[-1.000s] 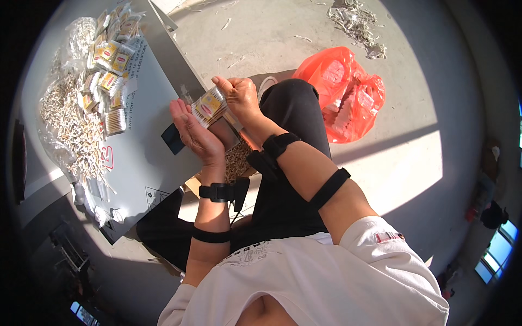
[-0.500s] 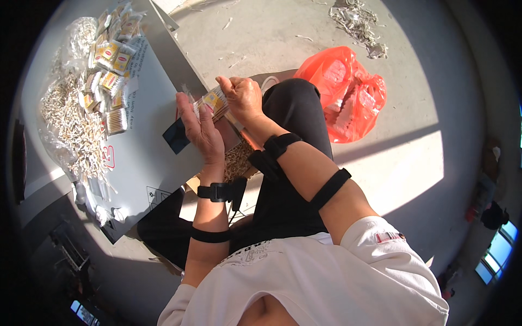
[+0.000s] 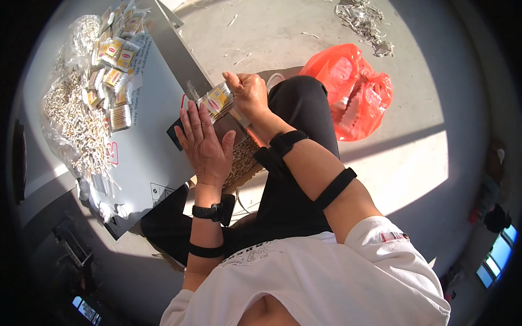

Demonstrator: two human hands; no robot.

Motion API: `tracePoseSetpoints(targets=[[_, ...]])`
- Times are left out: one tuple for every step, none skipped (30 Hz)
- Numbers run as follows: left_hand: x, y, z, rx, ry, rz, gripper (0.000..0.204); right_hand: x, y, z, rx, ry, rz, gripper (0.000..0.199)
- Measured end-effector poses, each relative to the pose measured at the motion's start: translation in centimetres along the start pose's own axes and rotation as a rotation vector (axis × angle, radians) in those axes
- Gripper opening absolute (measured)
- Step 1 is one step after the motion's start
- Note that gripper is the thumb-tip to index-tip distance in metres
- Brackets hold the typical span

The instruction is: The person is manually packaging small bundles of wooden toothpicks into plastic sleeves.

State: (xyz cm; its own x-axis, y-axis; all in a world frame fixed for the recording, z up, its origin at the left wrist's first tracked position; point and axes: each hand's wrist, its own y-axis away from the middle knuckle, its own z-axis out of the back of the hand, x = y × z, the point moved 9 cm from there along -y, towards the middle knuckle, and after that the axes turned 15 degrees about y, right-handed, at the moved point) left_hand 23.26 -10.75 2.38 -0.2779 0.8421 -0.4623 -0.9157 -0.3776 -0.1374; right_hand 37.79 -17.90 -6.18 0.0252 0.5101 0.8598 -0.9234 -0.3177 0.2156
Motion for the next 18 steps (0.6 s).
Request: tracePoseSetpoints(targets=[[-0.1,0.2,-0.4,0.025,-0.025,0.007,0.081,0.0,0.0,-0.1,0.001,-0.001,0.000,0.054],[-0.1,0.3,-0.8,0.050,-0.049,0.014,0.082,0.0,-0.1,-0.1,-0.006,-0.005,0.003,0.054],[0.0,0.2,-0.8,0.050,-0.049,0.013,0.082,0.0,-0.1,-0.1,-0.013,-0.008,0.005,0.054],[0.1,0.1,-0.9,0.052,-0.057,0.011,0.081,0.0,0.0,-0.1,-0.012,-0.007,0.005,0.054],[0.1,0.0,-1.0,0.054,-0.065,0.008,0.081,0.3,0.0,0.0,-0.024,0.002,0.027,0.054],[0.2,0.0,-1.0,0.055,-0.064,0.009,0.081,0.5,0.1,0.1,-0.037,0.011,0.050,0.054],[0.2,0.0,-1.1,0.060,-0.046,0.010,0.081,0.6,0.2,0.2,-0.037,0.012,0.051,0.054],[0.3,-0.1,-1.2,0.065,-0.027,0.011,0.081,0.8,0.2,0.4,-0.037,0.062,0.055,0.053],[0.3,-0.2,-1.2,0.065,-0.026,0.011,0.081,0.9,0.3,0.6,-0.037,0.111,0.059,0.052],[0.4,-0.2,-1.3,0.073,-0.022,0.008,0.080,1.1,0.3,0.8,-0.035,0.111,0.061,0.052],[0.4,-0.3,-1.3,0.082,-0.018,0.005,0.080,1.0,0.3,0.9,-0.017,0.177,0.027,0.045],[0.5,-0.3,-1.3,0.080,-0.017,0.006,0.080,0.9,0.4,1.0,0.000,0.244,-0.006,0.039],[0.6,-0.3,-1.3,0.087,-0.010,0.000,0.079,1.1,0.4,1.1,0.001,0.244,-0.004,0.039],[0.5,-0.3,-1.3,0.094,-0.001,-0.007,0.079,2.3,0.6,2.3,-0.120,0.216,0.106,0.032],[0.5,-0.3,-1.3,0.092,0.000,-0.007,0.079,3.4,1.0,3.5,-0.242,0.186,0.216,0.027],[0.6,-0.4,-1.2,0.103,-0.001,-0.002,0.079,4.6,1.0,3.8,-0.169,0.221,0.330,0.029],[0.7,-0.3,-1.1,0.116,-0.004,0.004,0.079,5.3,1.0,4.7,-0.165,0.219,0.334,0.029],[0.9,-0.3,-1.0,0.112,-0.007,0.009,0.079,8.1,2.0,4.0,-0.096,0.426,0.596,0.035]])
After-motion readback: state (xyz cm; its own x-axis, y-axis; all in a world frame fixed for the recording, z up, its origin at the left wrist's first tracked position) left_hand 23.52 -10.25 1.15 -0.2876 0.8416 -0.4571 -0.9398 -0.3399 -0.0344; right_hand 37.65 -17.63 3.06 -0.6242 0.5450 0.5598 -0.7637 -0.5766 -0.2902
